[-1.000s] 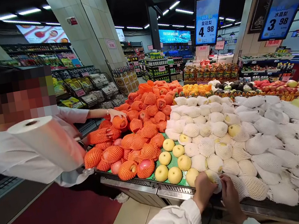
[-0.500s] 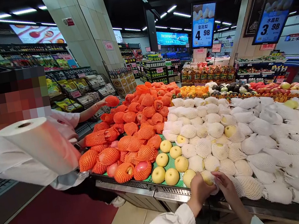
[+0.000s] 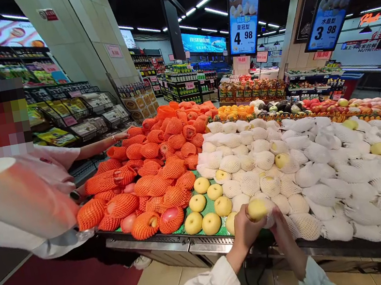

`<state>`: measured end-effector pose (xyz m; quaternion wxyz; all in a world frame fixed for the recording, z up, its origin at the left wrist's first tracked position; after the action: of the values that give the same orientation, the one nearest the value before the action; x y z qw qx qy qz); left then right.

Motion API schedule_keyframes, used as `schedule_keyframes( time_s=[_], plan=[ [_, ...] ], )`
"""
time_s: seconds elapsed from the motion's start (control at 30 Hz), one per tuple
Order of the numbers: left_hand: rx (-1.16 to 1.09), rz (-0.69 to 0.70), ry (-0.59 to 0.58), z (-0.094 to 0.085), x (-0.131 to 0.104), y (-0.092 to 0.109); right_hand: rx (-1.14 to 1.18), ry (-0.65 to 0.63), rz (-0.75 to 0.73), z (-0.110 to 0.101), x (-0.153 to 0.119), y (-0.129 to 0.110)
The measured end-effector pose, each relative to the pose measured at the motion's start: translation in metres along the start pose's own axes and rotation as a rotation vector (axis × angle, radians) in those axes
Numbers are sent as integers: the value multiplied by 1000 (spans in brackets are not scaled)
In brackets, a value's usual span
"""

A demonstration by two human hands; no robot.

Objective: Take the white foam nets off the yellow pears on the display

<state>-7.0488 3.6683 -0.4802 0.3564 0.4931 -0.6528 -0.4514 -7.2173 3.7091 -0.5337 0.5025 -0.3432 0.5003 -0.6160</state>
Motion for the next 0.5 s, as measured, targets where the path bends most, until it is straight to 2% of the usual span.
schedule_keyframes(
  time_s=[0.07,0.13,0.23,0.3,0.4,0.43,0.5],
  plan=[
    [-301,37,-39,7,7,3,9,-10,-31,7,1,-23],
    [-565,31,-68,12,12,1,-33,50,-93,0,5,-50],
    [-712,-31,-86,13,15,-7,-125,319,-278,-43,7,-96],
    [-756,-69,-115,11,15,-12,-217,432,-309,-73,10,-115],
    [-876,-99,-217,15,14,-13,-433,352,-189,-90,19,-120],
    [-890,-103,-236,15,14,-15,-523,280,-178,-87,19,-119],
    [-824,-119,-258,17,13,-20,-695,116,-225,-66,15,-117]
  ],
)
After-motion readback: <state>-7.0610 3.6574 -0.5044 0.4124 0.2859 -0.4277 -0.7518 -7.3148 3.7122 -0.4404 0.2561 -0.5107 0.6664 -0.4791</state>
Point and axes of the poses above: each hand's wrist, its own x-axis towards the middle knuckle, its own z-axis out of the palm, y = z × x, the point moved 9 cm from there along x, towards the middle knuckle, and after that the axes turned 10 degrees about -y, right-handed, at the moved point
